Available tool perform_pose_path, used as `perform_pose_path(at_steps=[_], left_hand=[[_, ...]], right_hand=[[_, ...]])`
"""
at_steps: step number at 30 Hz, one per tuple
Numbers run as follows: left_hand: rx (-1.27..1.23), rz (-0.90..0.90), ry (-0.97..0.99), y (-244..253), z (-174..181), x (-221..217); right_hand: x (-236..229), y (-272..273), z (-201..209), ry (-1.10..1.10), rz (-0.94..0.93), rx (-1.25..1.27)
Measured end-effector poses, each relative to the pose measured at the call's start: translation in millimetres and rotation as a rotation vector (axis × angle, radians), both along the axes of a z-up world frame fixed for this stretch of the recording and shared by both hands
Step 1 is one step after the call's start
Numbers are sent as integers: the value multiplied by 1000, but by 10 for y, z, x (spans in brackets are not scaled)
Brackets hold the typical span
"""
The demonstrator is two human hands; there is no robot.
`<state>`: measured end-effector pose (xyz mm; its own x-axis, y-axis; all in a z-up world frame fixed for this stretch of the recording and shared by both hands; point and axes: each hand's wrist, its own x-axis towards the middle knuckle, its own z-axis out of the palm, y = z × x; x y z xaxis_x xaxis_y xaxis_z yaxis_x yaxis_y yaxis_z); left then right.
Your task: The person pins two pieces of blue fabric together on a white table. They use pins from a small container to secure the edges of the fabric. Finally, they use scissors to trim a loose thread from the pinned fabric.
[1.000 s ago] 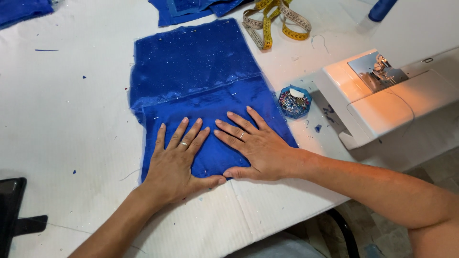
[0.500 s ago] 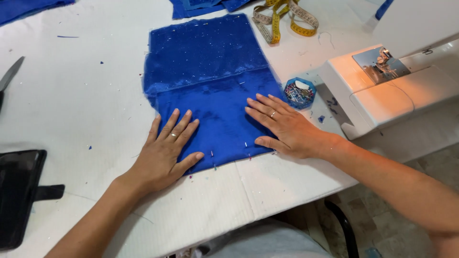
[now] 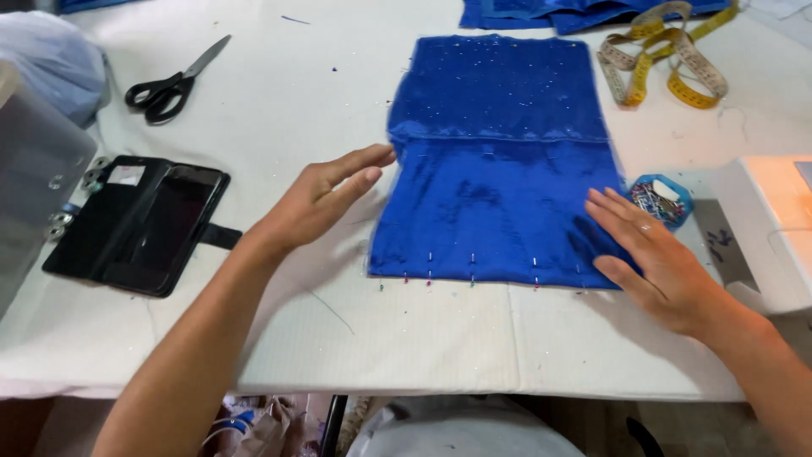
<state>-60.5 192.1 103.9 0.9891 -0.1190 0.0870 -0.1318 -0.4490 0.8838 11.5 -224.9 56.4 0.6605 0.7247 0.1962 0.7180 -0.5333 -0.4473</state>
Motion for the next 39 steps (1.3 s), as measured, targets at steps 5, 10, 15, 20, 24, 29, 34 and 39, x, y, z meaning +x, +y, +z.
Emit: perform_pose_path(at_steps=[5,10,15,20,24,29,34,39], left_hand=[[398,-53,-125,251,-251,-397],[745,-200,-606,34,-448,-628],[1011,-283,-939,-9,-505,-548],[1013,-353,-891,123,-494,-434],[973,-288,-957,220,-516,-453],[974,-233,-932,263,-477,-621],[880,-178,-819,206,-434,-679],[161,-1,337,440,-539,-766]], right_hand=[[-196,-352,-95,-202,-73,-197],[-291,-439,8,-851,288,-279],[-284,-387,-32,-805,294,-164],[-307,-311,-17,-757,302,-135],[-182,-531,-93,-911,207,-293],[-94,-565,67,-752,-136,-284],[56,-544,580,-456,-284,-192],[644,-391,763,-161,-405,-559]])
